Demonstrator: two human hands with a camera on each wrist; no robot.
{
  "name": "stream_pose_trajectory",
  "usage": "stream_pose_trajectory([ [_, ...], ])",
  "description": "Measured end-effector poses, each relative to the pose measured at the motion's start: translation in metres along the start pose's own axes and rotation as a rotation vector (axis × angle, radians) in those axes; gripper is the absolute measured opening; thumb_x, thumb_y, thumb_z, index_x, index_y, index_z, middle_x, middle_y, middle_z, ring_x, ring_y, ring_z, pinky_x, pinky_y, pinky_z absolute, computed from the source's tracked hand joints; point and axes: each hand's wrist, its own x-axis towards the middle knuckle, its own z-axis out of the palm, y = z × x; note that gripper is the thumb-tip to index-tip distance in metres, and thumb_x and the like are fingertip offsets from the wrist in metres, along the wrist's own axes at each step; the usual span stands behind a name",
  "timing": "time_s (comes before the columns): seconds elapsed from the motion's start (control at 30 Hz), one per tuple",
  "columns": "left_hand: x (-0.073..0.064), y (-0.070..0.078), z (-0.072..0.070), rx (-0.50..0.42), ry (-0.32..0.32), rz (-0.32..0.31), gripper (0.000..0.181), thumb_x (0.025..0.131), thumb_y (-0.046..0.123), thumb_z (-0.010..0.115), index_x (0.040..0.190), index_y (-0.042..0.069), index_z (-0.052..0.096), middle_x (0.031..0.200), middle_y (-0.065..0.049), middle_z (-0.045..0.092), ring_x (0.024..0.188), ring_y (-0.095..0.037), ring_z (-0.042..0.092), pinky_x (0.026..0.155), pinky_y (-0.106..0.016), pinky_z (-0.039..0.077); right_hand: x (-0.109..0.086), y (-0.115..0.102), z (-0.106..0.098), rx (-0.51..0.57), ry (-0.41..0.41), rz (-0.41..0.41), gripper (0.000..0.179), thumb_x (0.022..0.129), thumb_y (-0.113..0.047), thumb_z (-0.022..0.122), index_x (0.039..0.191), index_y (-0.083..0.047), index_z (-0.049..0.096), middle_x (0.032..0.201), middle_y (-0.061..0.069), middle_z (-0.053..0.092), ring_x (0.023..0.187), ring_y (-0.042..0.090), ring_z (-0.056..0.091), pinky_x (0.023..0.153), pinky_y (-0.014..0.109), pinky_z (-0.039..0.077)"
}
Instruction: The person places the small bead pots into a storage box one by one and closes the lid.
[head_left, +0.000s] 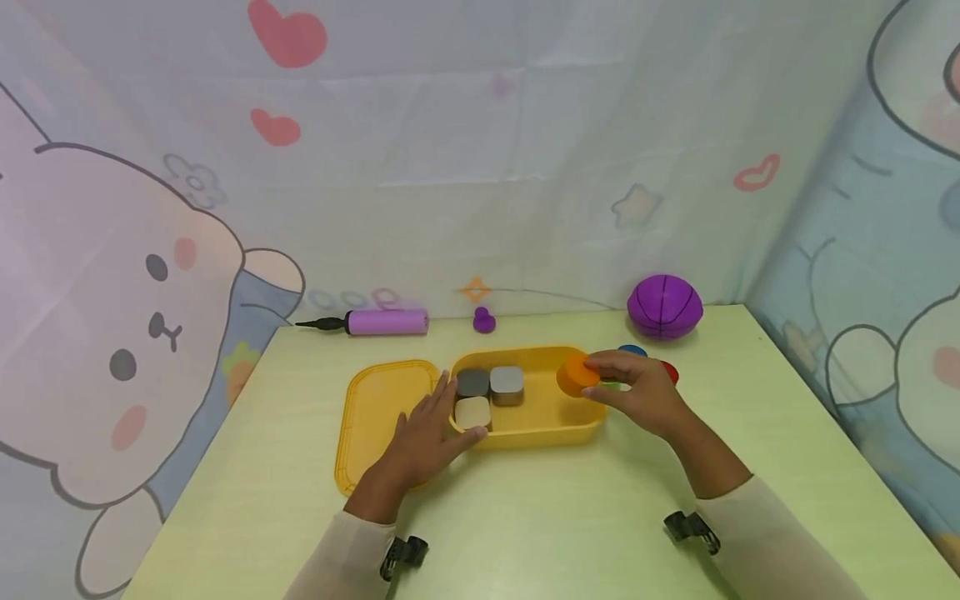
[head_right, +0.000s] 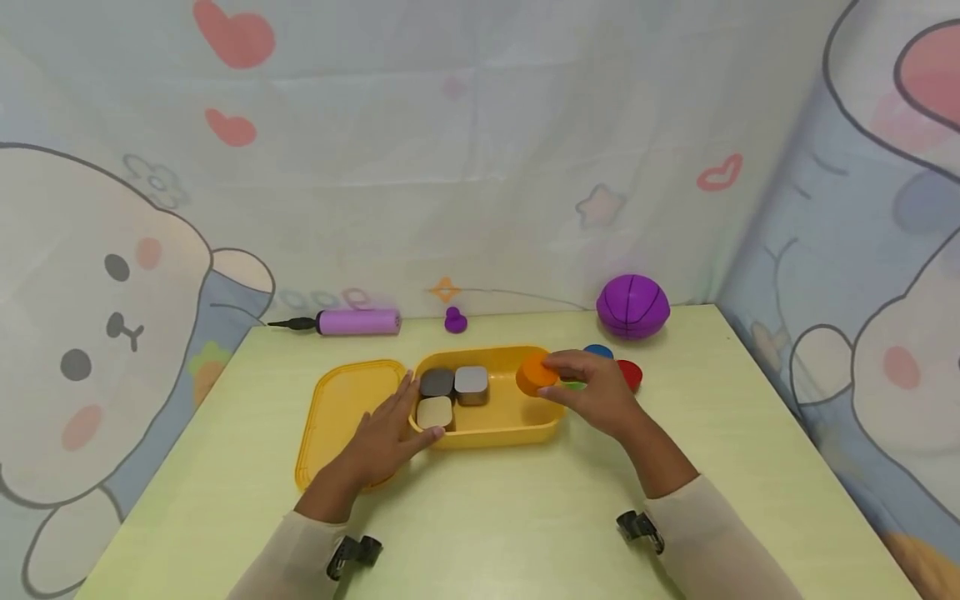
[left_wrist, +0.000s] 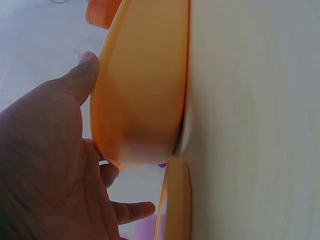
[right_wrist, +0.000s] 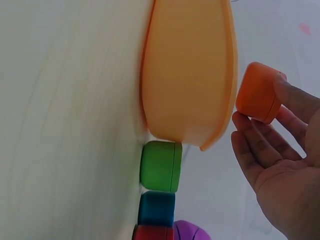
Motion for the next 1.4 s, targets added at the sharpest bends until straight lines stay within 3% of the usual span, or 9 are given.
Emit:
stream_pose_trajectory([
  [0.13,0.000,0.000,0.001,0.006,-0.003,-0.005,0.105,0.101,0.080,0.052,0.178,0.026,0.004,0.185,0.010,-0.005,0.171,-0.042,0.018,0.127,-0.085,0.006,0.004,-0.003,0.009,-0.057,-0.018,0.003,0.041,0.092,-0.007,0.088,0.131,-0.003,0.079,0.135,0.019,0.076,0.117,0.021,0.079,0.102,0.053,0.063],
  [0.23,0.000,0.001,0.001,0.002,-0.003,-0.005,0.105,0.101,0.081,0.052,0.178,0.026,0.005,0.185,0.010,-0.005,0.171,-0.042,0.018,0.127,-0.085,0.005,0.007,-0.004,0.015,-0.074,-0.027,0.005,0.041,0.091,-0.008,0.089,0.131,-0.004,0.079,0.135,0.018,0.077,0.123,0.037,0.076,0.104,0.055,0.061],
  [0.3,0.000,0.001,0.001,0.000,0.000,-0.001,0.105,0.101,0.080,0.053,0.178,0.025,0.007,0.186,0.009,-0.004,0.171,-0.043,0.018,0.127,-0.086,0.006,0.009,-0.005,0.019,-0.080,-0.029,0.013,0.041,0.091,-0.009,0.090,0.130,-0.005,0.080,0.135,0.017,0.078,0.125,0.039,0.074,0.105,0.056,0.061],
  [0.47,0.000,0.000,0.001,0.000,0.010,0.004,0.105,0.101,0.079,0.053,0.178,0.022,0.010,0.187,0.006,-0.001,0.171,-0.042,0.020,0.126,-0.086,0.007,0.013,-0.007,0.030,-0.106,-0.033,0.034,0.040,0.090,-0.011,0.091,0.128,-0.007,0.082,0.130,0.015,0.080,0.116,0.036,0.075,0.095,0.041,0.065],
  [0.63,0.000,0.001,0.001,-0.001,0.007,0.007,0.105,0.102,0.079,0.053,0.178,0.022,0.009,0.187,0.005,-0.001,0.171,-0.040,0.019,0.127,-0.086,0.007,0.016,-0.012,0.041,-0.118,-0.042,0.059,0.039,0.087,-0.010,0.093,0.125,-0.007,0.083,0.121,0.014,0.082,0.098,0.031,0.070,0.074,0.024,0.055],
  [0.73,0.000,0.001,0.001,0.001,0.008,0.008,0.105,0.102,0.078,0.053,0.178,0.021,0.009,0.187,0.005,-0.001,0.171,-0.040,0.019,0.126,-0.086,0.007,0.018,-0.015,0.046,-0.124,-0.058,0.069,0.039,0.087,-0.010,0.092,0.125,-0.006,0.083,0.120,0.015,0.082,0.092,0.024,0.070,0.070,0.021,0.052],
  [1.03,0.002,0.001,0.001,0.000,-0.004,-0.004,0.106,0.100,0.082,0.051,0.178,0.025,0.006,0.186,0.009,-0.003,0.173,-0.031,0.016,0.128,-0.084,0.007,0.025,-0.016,0.060,-0.214,-0.129,0.052,0.041,0.088,-0.012,0.093,0.127,-0.007,0.082,0.117,0.010,0.083,0.090,0.016,0.071,0.077,0.023,0.058],
  [1.4,0.002,0.000,0.002,0.012,-0.001,-0.009,0.106,0.101,0.082,0.051,0.178,0.025,0.006,0.186,0.008,-0.003,0.172,-0.037,0.016,0.128,-0.084,0.008,0.031,-0.016,0.068,-0.246,-0.249,0.112,0.039,0.088,-0.016,0.093,0.124,-0.004,0.082,0.110,0.011,0.082,0.081,0.013,0.070,0.065,0.024,0.058],
])
